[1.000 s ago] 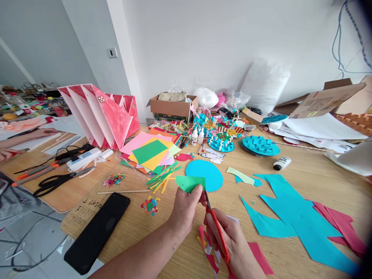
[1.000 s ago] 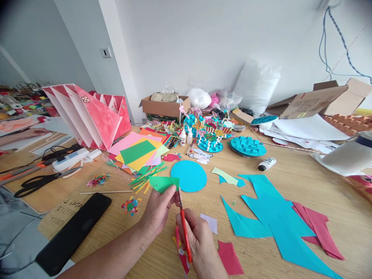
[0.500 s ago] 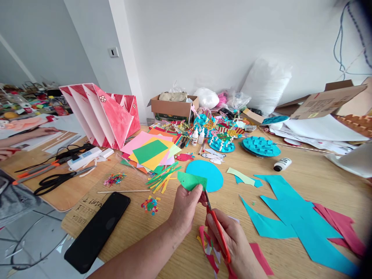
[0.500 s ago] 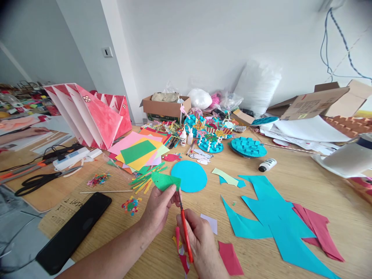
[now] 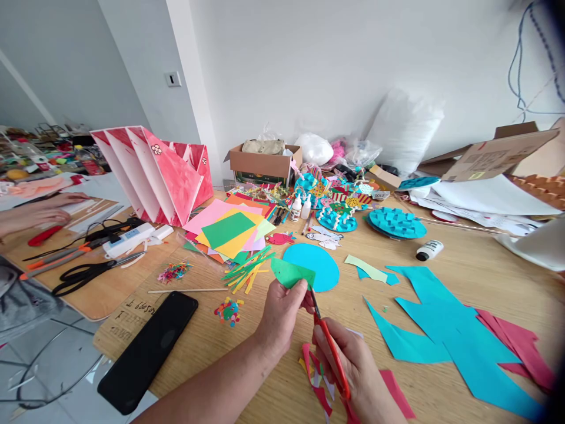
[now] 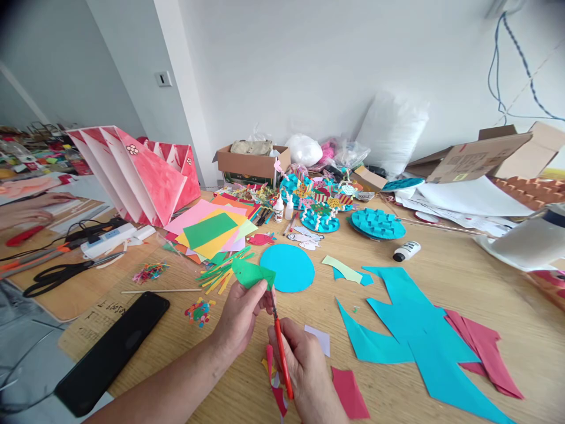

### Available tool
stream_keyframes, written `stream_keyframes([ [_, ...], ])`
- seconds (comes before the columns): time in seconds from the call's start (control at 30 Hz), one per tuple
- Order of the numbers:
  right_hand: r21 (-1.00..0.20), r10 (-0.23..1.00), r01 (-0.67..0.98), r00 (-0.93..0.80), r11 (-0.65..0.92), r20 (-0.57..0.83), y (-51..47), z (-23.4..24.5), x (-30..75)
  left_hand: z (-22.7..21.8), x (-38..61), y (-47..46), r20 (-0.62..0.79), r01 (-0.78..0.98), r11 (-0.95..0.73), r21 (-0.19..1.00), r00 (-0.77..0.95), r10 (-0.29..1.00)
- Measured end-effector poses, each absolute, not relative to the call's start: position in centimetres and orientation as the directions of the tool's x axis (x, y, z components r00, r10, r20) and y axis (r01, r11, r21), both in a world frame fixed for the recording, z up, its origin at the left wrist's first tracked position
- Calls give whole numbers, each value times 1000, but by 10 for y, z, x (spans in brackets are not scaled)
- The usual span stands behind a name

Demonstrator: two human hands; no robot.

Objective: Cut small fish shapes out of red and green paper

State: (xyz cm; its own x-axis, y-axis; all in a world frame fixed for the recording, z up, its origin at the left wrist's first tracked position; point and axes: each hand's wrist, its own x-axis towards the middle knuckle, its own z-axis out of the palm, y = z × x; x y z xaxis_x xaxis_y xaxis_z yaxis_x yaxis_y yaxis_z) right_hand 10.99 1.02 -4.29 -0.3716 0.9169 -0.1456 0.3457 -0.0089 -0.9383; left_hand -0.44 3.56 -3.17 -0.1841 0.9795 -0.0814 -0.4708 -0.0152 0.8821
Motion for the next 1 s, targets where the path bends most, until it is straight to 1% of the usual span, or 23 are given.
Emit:
stream_keyframes([
  [0.3,-939,909,343,-382,-29,-168,10,-46,111,-32,-6,35,-72,-472,-18,881,-172,982],
  [0.8,-927,919,371,-381,50,-103,11,-53,114,-35,-9,41,-67,-458,-3,889,-138,988],
  [1.0,-926,917,377,-374,15,-137,11,-44,111,-40,-9,41,-34,-421,-28,907,-139,990],
])
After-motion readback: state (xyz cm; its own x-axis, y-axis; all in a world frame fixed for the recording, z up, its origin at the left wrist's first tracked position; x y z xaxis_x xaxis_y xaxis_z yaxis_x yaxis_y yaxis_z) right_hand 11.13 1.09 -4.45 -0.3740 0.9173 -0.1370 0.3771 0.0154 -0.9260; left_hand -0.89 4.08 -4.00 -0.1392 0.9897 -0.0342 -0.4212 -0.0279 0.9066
